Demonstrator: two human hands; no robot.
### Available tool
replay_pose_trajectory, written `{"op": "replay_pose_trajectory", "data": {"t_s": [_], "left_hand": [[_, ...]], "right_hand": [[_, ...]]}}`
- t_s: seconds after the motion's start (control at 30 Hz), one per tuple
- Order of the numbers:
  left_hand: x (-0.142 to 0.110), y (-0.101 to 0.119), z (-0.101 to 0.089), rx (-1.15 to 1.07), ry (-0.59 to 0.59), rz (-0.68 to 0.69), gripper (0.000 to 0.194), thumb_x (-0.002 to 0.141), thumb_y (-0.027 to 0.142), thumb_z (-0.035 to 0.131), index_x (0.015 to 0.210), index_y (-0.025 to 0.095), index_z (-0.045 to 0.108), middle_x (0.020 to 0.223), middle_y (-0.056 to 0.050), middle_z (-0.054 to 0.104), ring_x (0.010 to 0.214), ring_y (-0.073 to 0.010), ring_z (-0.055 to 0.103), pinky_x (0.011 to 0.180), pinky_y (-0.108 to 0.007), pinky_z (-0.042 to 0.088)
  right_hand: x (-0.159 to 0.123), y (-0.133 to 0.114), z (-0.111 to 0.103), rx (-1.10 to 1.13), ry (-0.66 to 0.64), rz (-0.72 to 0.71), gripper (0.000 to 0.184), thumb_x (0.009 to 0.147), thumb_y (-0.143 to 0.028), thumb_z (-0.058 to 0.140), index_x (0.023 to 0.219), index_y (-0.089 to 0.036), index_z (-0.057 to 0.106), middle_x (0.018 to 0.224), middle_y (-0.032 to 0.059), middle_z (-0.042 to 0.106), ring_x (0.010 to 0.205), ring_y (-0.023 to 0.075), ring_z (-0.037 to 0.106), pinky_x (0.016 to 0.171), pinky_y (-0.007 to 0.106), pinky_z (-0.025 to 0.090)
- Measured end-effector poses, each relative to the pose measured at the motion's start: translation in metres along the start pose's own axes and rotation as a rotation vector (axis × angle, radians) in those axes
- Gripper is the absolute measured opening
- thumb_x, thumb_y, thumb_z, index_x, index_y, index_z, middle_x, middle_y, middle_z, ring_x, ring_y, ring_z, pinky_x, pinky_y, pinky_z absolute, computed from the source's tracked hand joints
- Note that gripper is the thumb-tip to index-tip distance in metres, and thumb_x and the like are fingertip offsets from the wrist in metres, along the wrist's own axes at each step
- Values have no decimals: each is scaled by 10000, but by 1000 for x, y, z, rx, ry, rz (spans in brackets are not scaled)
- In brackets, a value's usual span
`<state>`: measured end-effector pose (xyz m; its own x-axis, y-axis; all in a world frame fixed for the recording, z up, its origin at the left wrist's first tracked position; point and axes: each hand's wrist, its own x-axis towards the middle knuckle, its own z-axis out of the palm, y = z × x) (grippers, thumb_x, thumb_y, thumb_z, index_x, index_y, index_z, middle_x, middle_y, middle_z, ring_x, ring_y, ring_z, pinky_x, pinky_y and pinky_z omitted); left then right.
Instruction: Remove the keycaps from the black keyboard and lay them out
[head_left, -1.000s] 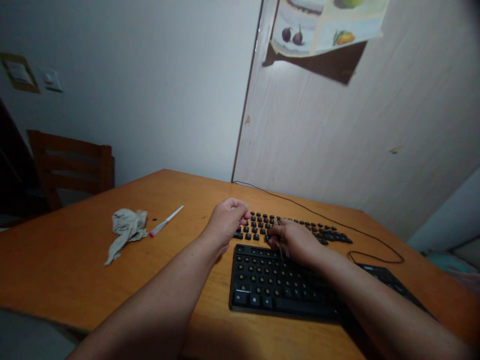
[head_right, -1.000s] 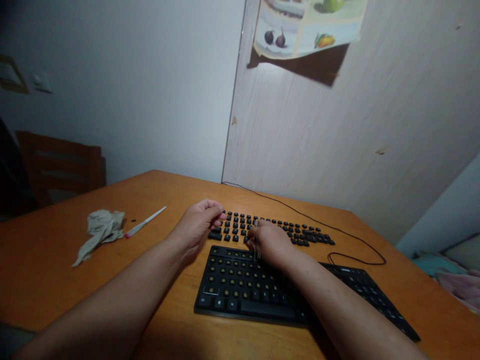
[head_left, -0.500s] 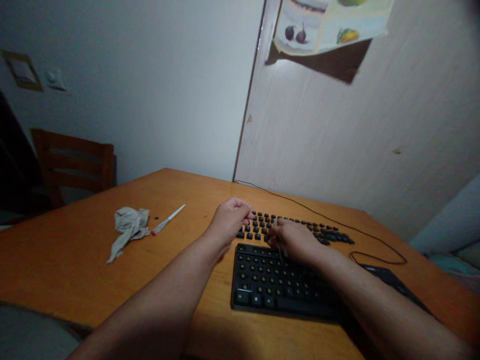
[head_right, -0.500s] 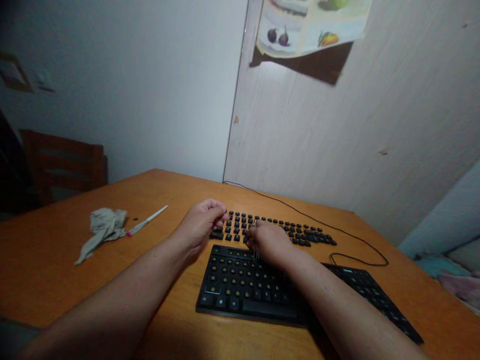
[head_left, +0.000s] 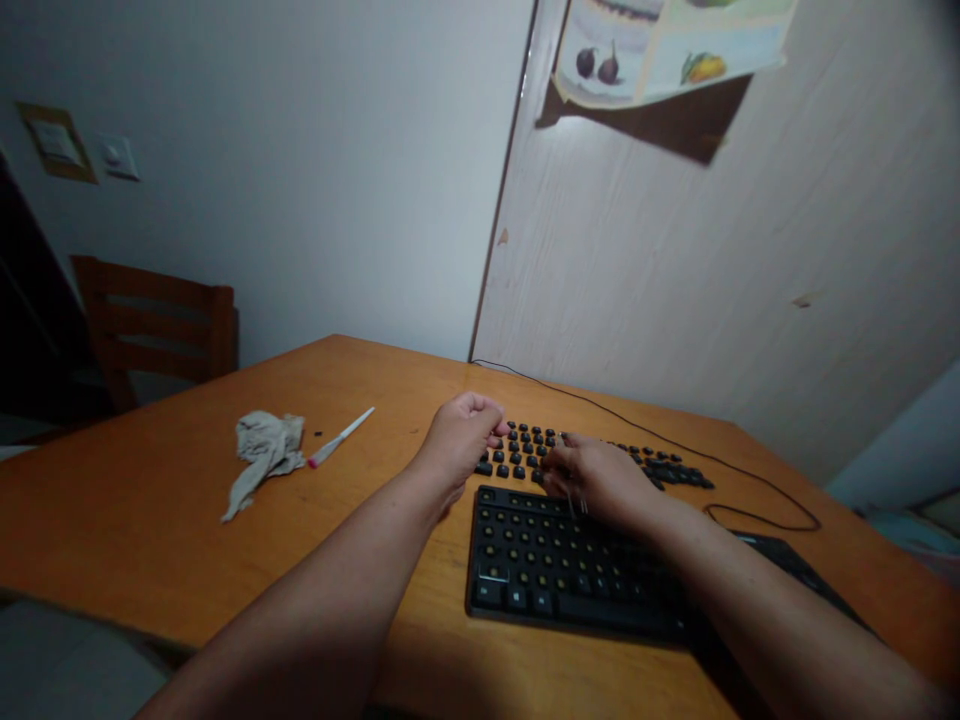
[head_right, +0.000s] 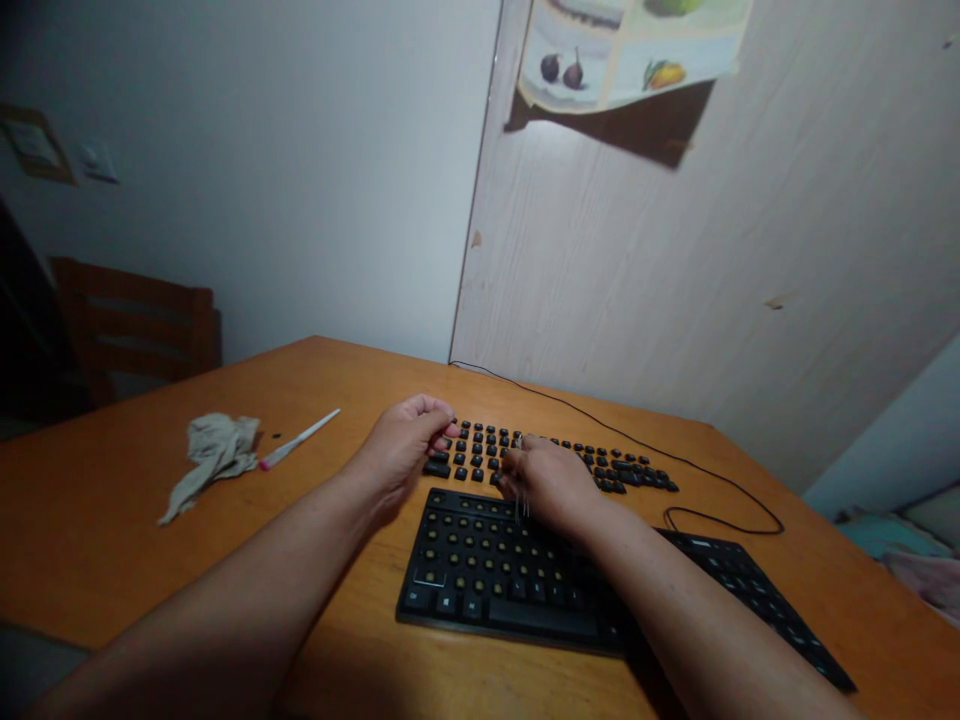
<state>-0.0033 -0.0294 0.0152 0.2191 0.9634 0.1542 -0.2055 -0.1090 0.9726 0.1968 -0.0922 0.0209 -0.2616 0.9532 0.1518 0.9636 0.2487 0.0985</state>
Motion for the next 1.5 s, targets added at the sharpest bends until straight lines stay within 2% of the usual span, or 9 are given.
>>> {"op": "replay_pose_trajectory", "data": {"t_s": [0.17,0.33,0.43,0.53,0.67,0.93,1.2,1.37,1.5], "left_hand": [[0,1,0,-9,15,18,104,742,242,611,791,161,569,714,-22,657,520,-73,492,526,-199,384],[2,-2,-2,16,31,44,111,732,249,615,789,163,571,699,-16,653,526,-78,497,527,-200,383],[6,-5,-3,16,28,64,123,720,255,620,787,165,569,677,-11,643,524,-83,498,518,-200,377],[8,-7,-4,36,37,97,125,712,258,616,782,168,567,664,-9,638,528,-93,501,515,-204,379],[6,-5,-6,118,73,159,111,719,255,611,777,169,571,670,-3,629,562,-104,516,534,-205,384],[1,4,-9,311,176,314,163,746,317,610,707,162,578,642,8,589,602,-115,517,584,-217,390],[2,18,-4,357,178,384,186,767,344,611,760,159,590,692,-8,624,647,-123,552,636,-227,422],[-1,43,8,379,133,358,203,759,359,628,786,160,596,716,-22,660,621,-117,548,625,-234,419],[-2,54,17,381,90,304,183,761,339,620,762,158,596,726,-39,671,625,-121,556,630,-246,414]], "right_hand": [[-18,12,-10,170,142,57,309,908,-414,533,1095,-231,698,919,82,659,795,214,625,669,302,434],[-44,28,-16,488,293,126,312,903,-446,530,1049,-224,694,979,79,709,898,244,649,789,359,487],[-56,36,-18,671,403,262,284,864,-456,581,983,-206,642,825,44,687,745,201,635,663,309,490],[-65,40,-22,849,469,386,271,848,-470,607,896,-205,572,676,1,624,590,151,568,533,257,436],[-74,42,-21,991,547,487,317,837,-508,627,798,-203,548,641,-3,615,552,136,540,500,241,408],[-75,55,-15,868,610,454,315,790,-503,685,799,-191,642,689,10,633,616,158,574,567,273,431],[-74,44,-25,941,632,360,316,829,-491,633,837,-179,679,772,42,674,721,193,614,667,300,470],[-76,45,-23,1008,629,323,330,862,-516,588,813,-190,589,646,-15,547,571,131,489,540,254,392],[-77,44,-22,1164,549,305,331,865,-526,589,814,-205,524,607,-42,517,486,99,412,457,225,330]]}}
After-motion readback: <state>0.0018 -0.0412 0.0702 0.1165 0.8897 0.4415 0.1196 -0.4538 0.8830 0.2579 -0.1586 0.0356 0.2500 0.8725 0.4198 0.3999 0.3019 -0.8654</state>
